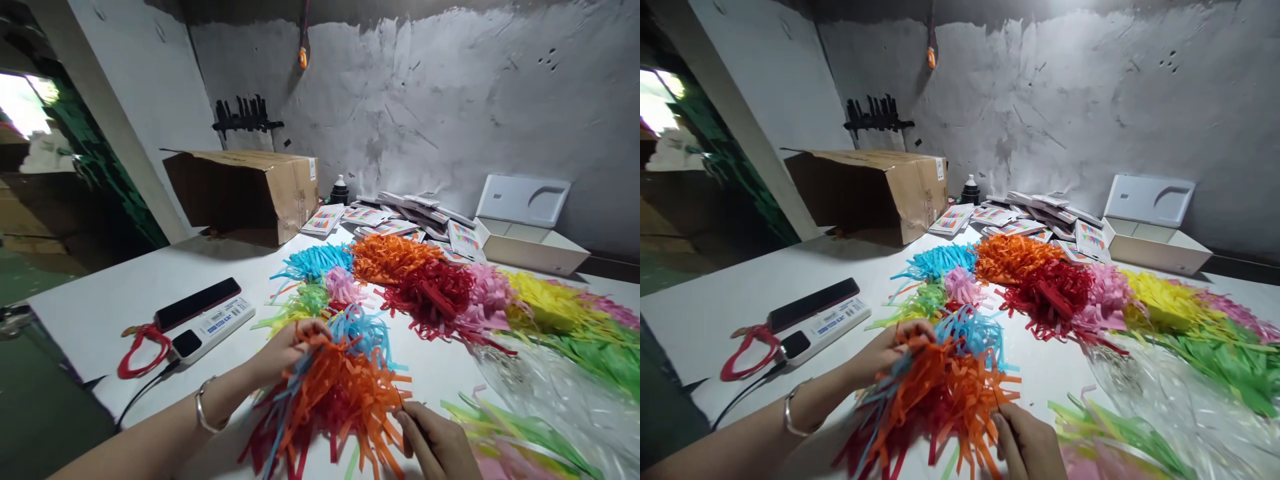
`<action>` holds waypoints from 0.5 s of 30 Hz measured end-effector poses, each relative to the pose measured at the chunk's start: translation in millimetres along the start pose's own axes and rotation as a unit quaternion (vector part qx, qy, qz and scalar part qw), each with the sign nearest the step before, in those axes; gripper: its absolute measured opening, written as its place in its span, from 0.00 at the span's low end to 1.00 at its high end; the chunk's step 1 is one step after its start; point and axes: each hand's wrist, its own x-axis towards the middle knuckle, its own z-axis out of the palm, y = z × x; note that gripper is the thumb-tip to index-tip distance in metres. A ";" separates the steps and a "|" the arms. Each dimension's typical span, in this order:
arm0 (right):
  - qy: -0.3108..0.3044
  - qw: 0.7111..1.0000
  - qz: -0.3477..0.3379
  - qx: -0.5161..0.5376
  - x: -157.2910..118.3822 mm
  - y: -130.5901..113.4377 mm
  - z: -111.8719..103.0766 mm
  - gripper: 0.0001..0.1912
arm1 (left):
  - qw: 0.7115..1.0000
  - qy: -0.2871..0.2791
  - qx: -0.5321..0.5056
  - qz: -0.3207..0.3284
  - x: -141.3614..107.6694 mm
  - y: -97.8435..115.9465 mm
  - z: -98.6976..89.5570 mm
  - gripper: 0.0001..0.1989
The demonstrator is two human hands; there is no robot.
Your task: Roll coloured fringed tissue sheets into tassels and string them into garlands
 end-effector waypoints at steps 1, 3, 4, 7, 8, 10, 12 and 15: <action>-0.004 1.000 0.000 0.004 0.5 -1.6 -1.5 0.23 | 0.997 -0.045 0.065 0.023 -4.5 3.3 2.3 0.09; -0.024 1.000 -0.002 0.009 1.4 -2.6 -3.9 0.23 | 0.957 -0.161 0.230 0.073 -11.6 13.3 4.7 0.13; -0.041 0.999 -0.005 0.011 1.7 -2.4 -4.7 0.22 | 0.924 -0.219 0.298 0.093 -12.6 19.4 4.2 0.15; -0.084 0.996 -0.015 0.012 3.1 -1.2 -5.7 0.21 | 0.884 -0.295 0.345 0.113 1.1 37.0 -6.1 0.14; -0.090 0.996 -0.016 0.011 3.7 -1.5 -5.4 0.21 | 0.888 -0.277 0.351 0.113 11.8 40.8 -11.7 0.13; -0.088 0.996 -0.020 0.004 4.9 -4.0 -4.1 0.21 | 0.890 -0.185 0.403 0.104 40.3 42.4 -23.0 0.12; -0.075 0.997 -0.021 0.001 5.7 -9.0 -2.4 0.21 | 0.867 -0.095 0.483 0.081 72.7 35.4 -30.4 0.14; -0.057 0.998 -0.006 0.011 6.4 -18.3 -1.4 0.19 | 0.832 -0.079 0.547 0.052 113.2 15.2 -28.6 0.15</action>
